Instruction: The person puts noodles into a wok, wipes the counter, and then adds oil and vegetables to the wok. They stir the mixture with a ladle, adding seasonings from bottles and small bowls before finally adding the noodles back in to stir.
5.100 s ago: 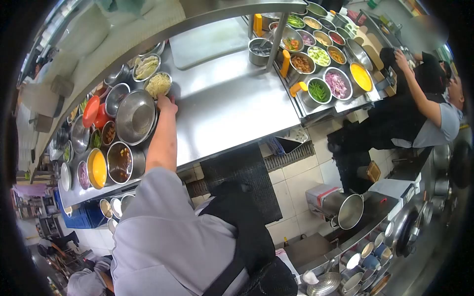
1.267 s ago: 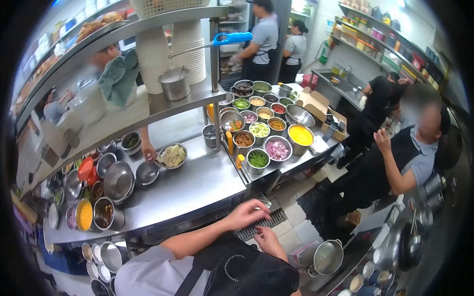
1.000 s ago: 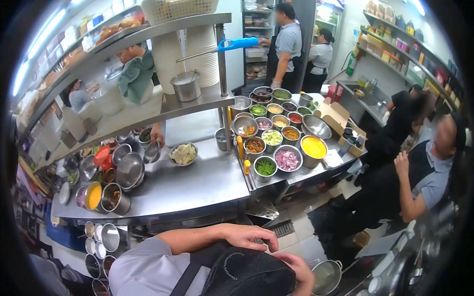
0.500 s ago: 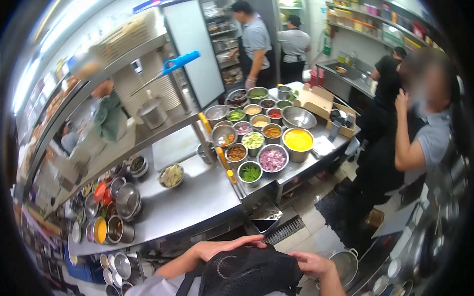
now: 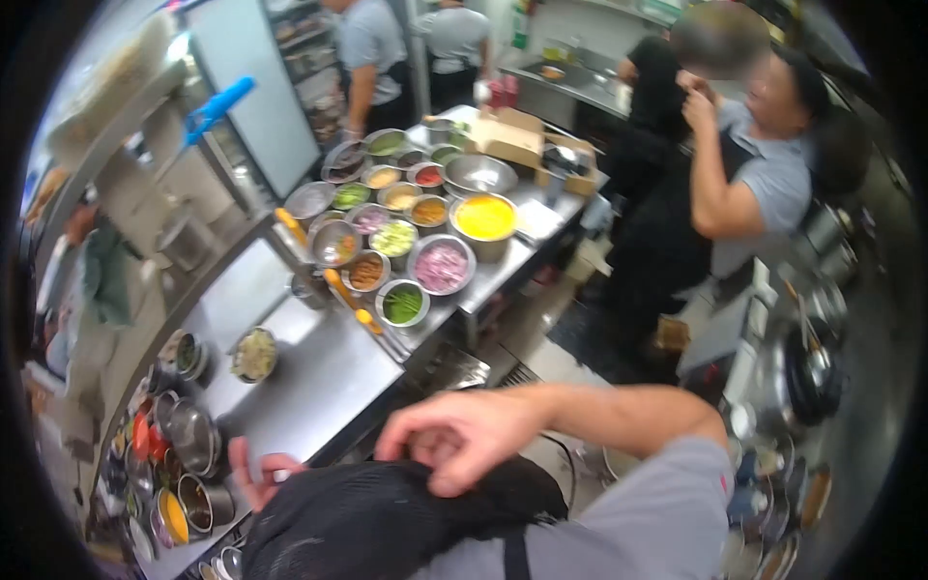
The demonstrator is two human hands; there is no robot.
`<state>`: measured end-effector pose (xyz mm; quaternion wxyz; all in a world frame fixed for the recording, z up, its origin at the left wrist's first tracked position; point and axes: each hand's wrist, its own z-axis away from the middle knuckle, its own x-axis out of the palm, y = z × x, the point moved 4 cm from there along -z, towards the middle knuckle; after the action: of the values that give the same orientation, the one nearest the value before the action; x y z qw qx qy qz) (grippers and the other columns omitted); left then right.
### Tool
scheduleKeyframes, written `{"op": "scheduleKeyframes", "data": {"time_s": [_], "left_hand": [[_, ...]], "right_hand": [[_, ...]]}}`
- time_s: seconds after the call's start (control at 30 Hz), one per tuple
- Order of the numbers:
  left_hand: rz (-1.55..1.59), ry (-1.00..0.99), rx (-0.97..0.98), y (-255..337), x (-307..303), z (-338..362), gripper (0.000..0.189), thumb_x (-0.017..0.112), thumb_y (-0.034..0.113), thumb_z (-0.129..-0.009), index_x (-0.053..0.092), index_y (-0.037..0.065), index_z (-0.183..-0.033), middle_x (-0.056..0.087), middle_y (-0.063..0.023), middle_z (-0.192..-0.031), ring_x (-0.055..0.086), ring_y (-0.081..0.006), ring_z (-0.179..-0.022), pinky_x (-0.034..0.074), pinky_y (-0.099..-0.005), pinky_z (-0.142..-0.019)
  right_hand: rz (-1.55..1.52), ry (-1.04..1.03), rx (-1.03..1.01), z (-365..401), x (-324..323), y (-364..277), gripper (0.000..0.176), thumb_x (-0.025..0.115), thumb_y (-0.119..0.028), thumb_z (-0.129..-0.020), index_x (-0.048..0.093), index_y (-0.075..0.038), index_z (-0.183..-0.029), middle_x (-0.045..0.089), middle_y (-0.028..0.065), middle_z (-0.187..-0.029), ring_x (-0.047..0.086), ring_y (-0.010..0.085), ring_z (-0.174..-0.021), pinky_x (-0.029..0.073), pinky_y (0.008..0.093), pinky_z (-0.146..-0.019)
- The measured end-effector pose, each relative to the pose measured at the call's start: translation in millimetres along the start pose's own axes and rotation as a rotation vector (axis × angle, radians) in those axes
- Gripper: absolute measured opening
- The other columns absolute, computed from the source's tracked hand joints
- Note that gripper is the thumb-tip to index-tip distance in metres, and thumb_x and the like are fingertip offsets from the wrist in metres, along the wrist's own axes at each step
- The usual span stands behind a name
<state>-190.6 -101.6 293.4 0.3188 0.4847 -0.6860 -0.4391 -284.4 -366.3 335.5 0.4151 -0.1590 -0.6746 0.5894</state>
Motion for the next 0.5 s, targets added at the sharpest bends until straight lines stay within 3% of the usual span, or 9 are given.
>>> {"op": "scheduleKeyframes", "data": {"time_s": [0.03,0.07,0.1,0.13,0.17,0.27,0.33,0.5], "left_hand": [[0.139,0.073,0.063,8.2,-12.6,-5.5,0.084,0.069,0.011,-0.089,0.017,0.008,-0.155,0.062,-0.0157,-0.085,0.065,-0.0216,-0.077,0.057,-0.0321,-0.07],[-0.009,0.042,-0.297,-60.7,-109.6,12.8,0.074,0.068,0.019,-0.092,0.026,0.01,-0.152,0.063,-0.0144,-0.09,0.064,-0.0194,-0.086,0.055,-0.029,-0.073],[-0.005,0.181,-0.115,-39.7,-133.4,4.2,0.073,0.068,0.019,-0.092,0.027,0.01,-0.152,0.063,-0.0142,-0.091,0.064,-0.0193,-0.086,0.055,-0.0289,-0.074],[-0.001,0.312,0.18,6.0,-115.5,-2.8,0.073,0.068,0.019,-0.092,0.028,0.01,-0.151,0.063,-0.014,-0.091,0.064,-0.0191,-0.087,0.055,-0.0288,-0.074],[-0.037,0.394,0.312,24.6,-123.6,-2.8,0.072,0.068,0.019,-0.092,0.028,0.01,-0.151,0.063,-0.0138,-0.092,0.064,-0.0189,-0.087,0.055,-0.0287,-0.074],[-0.141,0.585,0.473,52.7,-180.0,-4.6,0.071,0.068,0.019,-0.092,0.03,0.009,-0.15,0.063,-0.0132,-0.093,0.064,-0.0184,-0.089,0.055,-0.0283,-0.075],[-0.174,0.678,0.514,60.9,-207.7,-0.7,0.07,0.068,0.019,-0.092,0.031,0.009,-0.149,0.063,-0.0128,-0.094,0.063,-0.0181,-0.09,0.054,-0.0281,-0.076],[-0.163,0.846,0.58,72.8,-249.5,22.5,0.067,0.068,0.019,-0.092,0.033,0.009,-0.148,0.063,-0.0119,-0.096,0.063,-0.0172,-0.092,0.054,-0.0275,-0.077]], "right_hand": [[0.037,0.0,-0.03,-9.9,7.9,-17.9,0.057,0.074,-0.01,-0.086,0.046,-0.002,-0.134,0.061,0.0039,-0.09,0.058,0.0052,-0.074,0.05,0.0227,-0.064],[0.124,-0.025,-0.068,-18.3,13.8,-29.8,0.052,0.067,-0.003,-0.089,0.043,-0.001,-0.135,0.056,0.0046,-0.097,0.055,0.0038,-0.072,0.047,0.0213,-0.058],[0.24,0.015,-0.149,-27.3,17.7,-40.1,0.049,0.069,-0.005,-0.088,0.047,0.0,-0.131,0.055,0.0028,-0.089,0.055,0.0034,-0.07,0.045,0.0211,-0.057],[0.216,0.083,-0.169,-34.4,25.8,-54.1,0.049,0.073,-0.014,-0.077,0.056,0.0,-0.121,0.064,0.006,-0.079,0.061,0.0115,-0.062,0.05,0.0274,-0.056],[0.278,0.103,-0.232,-41.8,33.0,-69.5,0.048,0.074,-0.014,-0.074,0.058,0.001,-0.117,0.065,0.0079,-0.078,0.062,0.0132,-0.06,0.051,0.0284,-0.054],[0.508,0.073,-0.452,-58.7,55.0,-103.7,0.05,0.076,-0.019,-0.069,0.062,0.004,-0.112,0.07,0.0146,-0.086,0.067,0.0179,-0.067,0.054,0.0301,-0.061],[0.564,0.071,-0.612,-61.2,69.6,-121.0,0.049,0.076,-0.02,-0.068,0.063,0.003,-0.11,0.069,0.013,-0.085,0.066,0.0169,-0.071,0.052,0.0288,-0.063],[0.339,-0.308,-0.539,-54.5,88.8,-152.5,0.038,0.073,-0.021,-0.071,0.068,-0.002,-0.103,0.065,0.0056,-0.071,0.058,0.0147,-0.063,0.045,0.0303,-0.057]]}}
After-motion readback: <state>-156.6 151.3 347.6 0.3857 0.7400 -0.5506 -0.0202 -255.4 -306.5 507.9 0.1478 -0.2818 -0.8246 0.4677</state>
